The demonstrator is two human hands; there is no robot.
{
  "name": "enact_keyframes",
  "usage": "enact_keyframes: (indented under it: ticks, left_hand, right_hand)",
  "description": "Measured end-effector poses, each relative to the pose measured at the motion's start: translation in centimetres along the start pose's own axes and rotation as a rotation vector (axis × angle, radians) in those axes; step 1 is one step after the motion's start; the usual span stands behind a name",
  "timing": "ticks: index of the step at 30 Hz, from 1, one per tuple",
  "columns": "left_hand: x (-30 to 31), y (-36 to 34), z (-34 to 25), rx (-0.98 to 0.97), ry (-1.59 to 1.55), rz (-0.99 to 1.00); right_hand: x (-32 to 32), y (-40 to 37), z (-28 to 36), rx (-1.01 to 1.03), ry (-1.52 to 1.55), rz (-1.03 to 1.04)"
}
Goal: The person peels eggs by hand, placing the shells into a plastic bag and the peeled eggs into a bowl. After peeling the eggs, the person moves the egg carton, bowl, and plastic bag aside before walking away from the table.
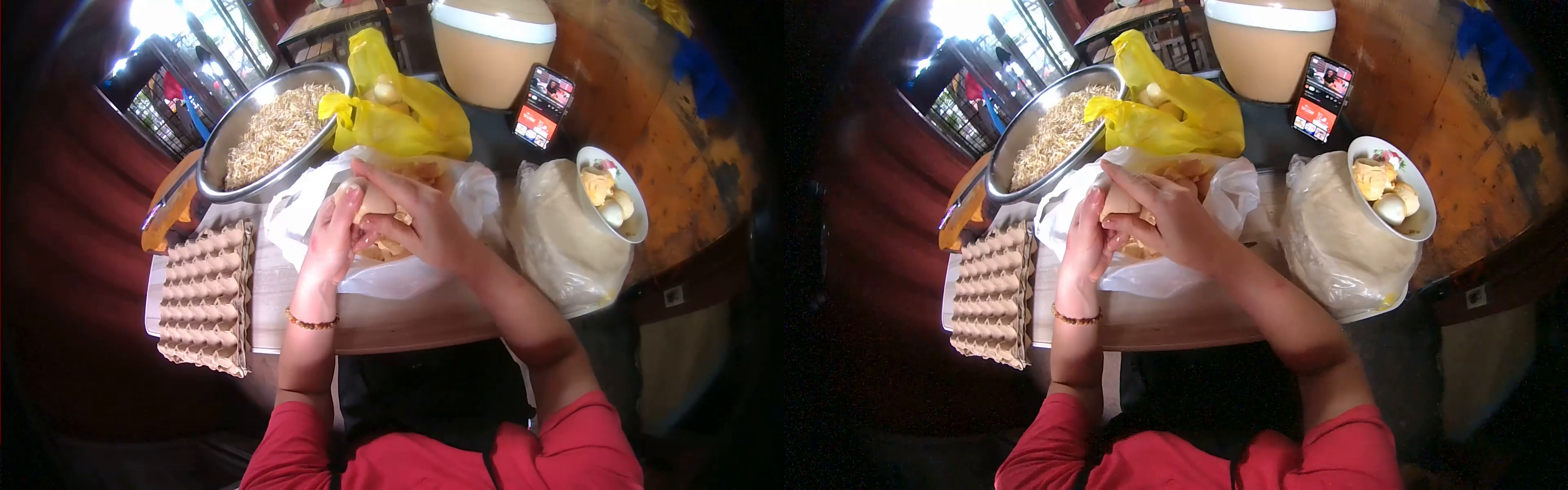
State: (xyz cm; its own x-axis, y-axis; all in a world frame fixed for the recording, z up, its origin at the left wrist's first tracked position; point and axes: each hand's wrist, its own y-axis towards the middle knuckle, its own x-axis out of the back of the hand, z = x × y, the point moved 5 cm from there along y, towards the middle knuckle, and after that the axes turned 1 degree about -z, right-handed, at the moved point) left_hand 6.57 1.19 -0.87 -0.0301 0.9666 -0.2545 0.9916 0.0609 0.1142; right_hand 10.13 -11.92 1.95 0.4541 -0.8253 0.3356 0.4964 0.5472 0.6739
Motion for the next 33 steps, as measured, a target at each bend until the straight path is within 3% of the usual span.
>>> enact_keyframes:
  ticks: [10,12,16,19,30,33]
  left_hand:
    - [0.5,-0.6,-0.2,0.016,0.023,-0.063]
    - [0.4,-0.5,-0.2,0.015,0.025,-0.038]
    - [-0.1,-0.7,-0.6,0.044,0.078,-0.148]
    - [0.5,-0.5,-0.3,0.050,0.106,-0.149]
    - [0.9,0.1,1.0,0.110,0.061,-0.226]
    - [1.2,0.5,0.8,0.019,-0.032,-0.154]
  right_hand:
    - [-1.1,-0.1,-0.3,0.064,-0.062,0.012]
    - [-0.9,-0.1,0.0,0.195,-0.102,-0.072]
    - [-0.8,0.0,-0.3,0.136,-0.107,-0.082]
    - [-0.5,0.0,-0.6,0.215,-0.287,-0.122]
    - [0.3,0.1,-1.5,0.009,-0.176,-0.216]
    - [0.2,0.3,-0.3,-0.020,-0.294,-0.170]
